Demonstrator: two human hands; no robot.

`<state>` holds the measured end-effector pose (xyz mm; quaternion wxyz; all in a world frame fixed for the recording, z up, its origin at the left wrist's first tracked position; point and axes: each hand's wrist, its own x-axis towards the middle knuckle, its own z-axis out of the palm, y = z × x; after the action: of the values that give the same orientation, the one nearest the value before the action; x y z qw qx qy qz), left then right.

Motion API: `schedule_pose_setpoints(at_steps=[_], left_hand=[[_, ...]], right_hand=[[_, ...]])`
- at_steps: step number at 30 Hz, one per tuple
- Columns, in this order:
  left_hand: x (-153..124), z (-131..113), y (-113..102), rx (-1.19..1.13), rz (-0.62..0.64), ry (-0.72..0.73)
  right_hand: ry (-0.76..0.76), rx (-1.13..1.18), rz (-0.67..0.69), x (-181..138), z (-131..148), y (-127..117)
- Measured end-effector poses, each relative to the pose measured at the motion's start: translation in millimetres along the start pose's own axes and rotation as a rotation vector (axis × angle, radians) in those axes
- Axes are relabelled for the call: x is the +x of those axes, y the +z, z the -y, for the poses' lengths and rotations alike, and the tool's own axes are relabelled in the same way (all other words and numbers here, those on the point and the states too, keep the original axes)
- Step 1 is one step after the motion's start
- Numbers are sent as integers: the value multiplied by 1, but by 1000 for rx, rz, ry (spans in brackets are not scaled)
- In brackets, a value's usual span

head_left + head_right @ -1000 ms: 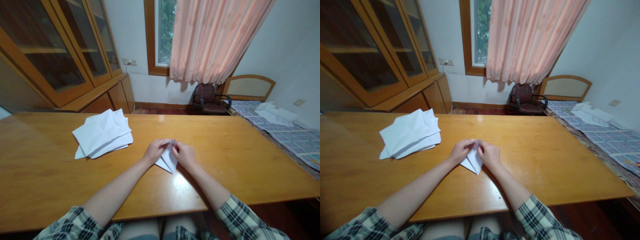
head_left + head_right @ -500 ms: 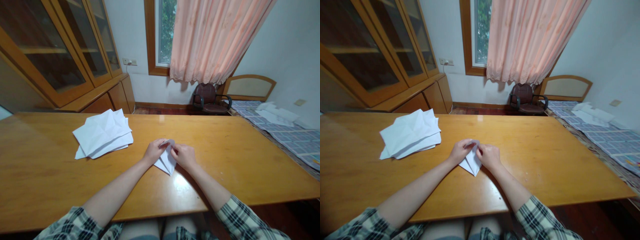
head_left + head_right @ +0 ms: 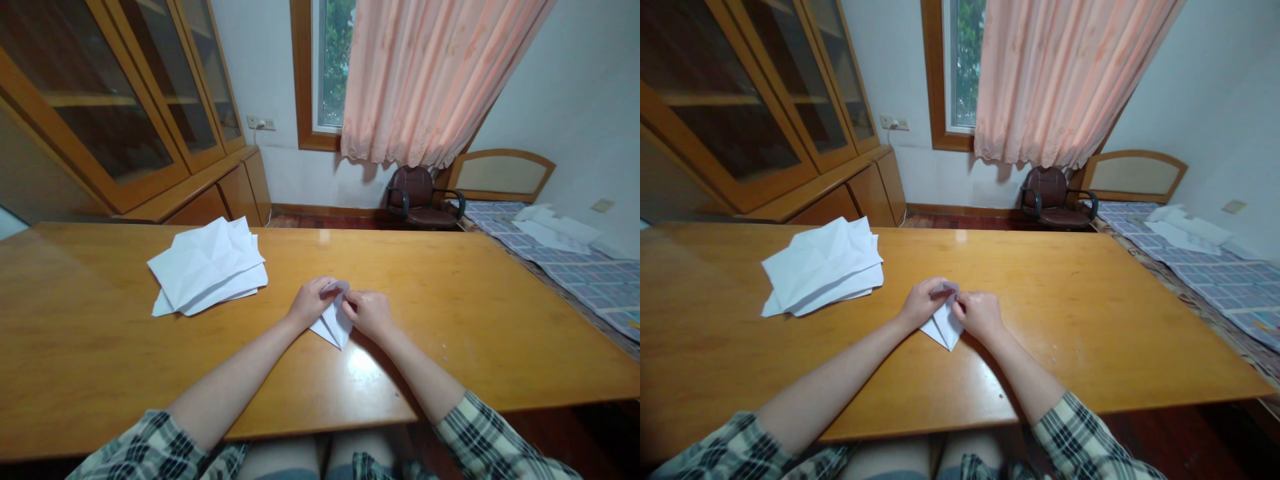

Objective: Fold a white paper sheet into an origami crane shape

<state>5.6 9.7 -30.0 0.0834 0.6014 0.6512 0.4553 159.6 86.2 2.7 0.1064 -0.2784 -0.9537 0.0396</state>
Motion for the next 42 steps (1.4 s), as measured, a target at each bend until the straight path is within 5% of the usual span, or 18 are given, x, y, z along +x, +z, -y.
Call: schedule_pose_setpoints(at_steps=[11,27,34,38,42], left_hand=[[3,-1,1,-25,68,-64],[3,-6,1,19,75,-35],[4,-1,-1,-33,59,-62],[4,0,-3,-82,93,-62],[5,-1,-4,-84,106,-68]], right_hand=[[93,4,78,1,-3,0],[63,-31,23,2,1,8],[-283,406,122,-1,-29,-11],[-281,743,114,-1,-51,-21],[-292,783,12,0,-57,-23]])
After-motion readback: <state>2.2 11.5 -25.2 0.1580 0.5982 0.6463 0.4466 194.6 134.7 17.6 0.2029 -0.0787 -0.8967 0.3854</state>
